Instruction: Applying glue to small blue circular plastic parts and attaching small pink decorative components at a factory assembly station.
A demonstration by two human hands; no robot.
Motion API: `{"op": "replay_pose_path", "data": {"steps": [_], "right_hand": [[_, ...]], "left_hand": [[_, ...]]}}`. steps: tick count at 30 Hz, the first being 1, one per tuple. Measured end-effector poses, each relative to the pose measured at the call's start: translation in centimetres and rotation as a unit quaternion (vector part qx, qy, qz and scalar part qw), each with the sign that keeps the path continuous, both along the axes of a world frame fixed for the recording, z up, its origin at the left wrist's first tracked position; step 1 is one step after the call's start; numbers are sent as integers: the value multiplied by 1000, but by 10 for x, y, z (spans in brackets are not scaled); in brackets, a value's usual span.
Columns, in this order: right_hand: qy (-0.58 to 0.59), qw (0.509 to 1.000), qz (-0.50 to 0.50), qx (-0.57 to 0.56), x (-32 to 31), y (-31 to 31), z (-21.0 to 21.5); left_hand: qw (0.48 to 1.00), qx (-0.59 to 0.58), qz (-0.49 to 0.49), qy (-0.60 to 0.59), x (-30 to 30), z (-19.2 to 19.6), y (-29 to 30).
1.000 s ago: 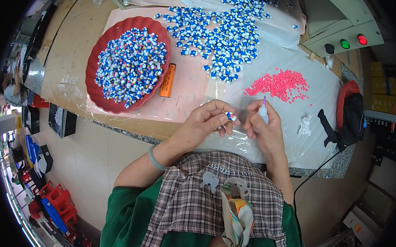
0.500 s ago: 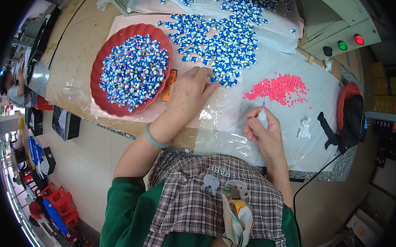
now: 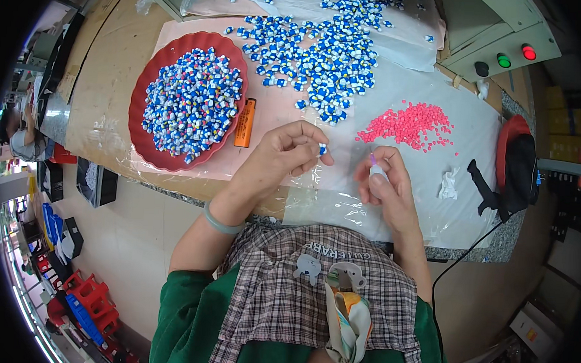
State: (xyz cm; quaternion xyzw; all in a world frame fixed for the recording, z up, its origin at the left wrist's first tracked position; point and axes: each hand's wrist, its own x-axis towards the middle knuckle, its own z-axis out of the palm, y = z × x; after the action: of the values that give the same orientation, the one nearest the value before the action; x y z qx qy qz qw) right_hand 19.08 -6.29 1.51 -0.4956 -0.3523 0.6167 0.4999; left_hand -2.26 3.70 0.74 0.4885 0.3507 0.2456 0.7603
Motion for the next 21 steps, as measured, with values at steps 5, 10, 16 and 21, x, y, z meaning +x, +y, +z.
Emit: {"op": "replay_pose_path", "data": {"steps": [5, 10, 16, 21], "right_hand": [[-10, 999, -27, 23, 6, -2, 0], [-75, 991, -87, 67, 15, -4, 0], [-51, 973, -200, 104, 15, -3, 6], [-161, 959, -200, 122, 10, -6, 20]], "left_hand": [[973, -179, -6, -144, 2, -1, -9], [959, -218, 7, -183, 8, -2, -18], [965, -217, 12, -144, 10, -11, -25], [969, -192, 7, -155, 12, -12, -29]]}}
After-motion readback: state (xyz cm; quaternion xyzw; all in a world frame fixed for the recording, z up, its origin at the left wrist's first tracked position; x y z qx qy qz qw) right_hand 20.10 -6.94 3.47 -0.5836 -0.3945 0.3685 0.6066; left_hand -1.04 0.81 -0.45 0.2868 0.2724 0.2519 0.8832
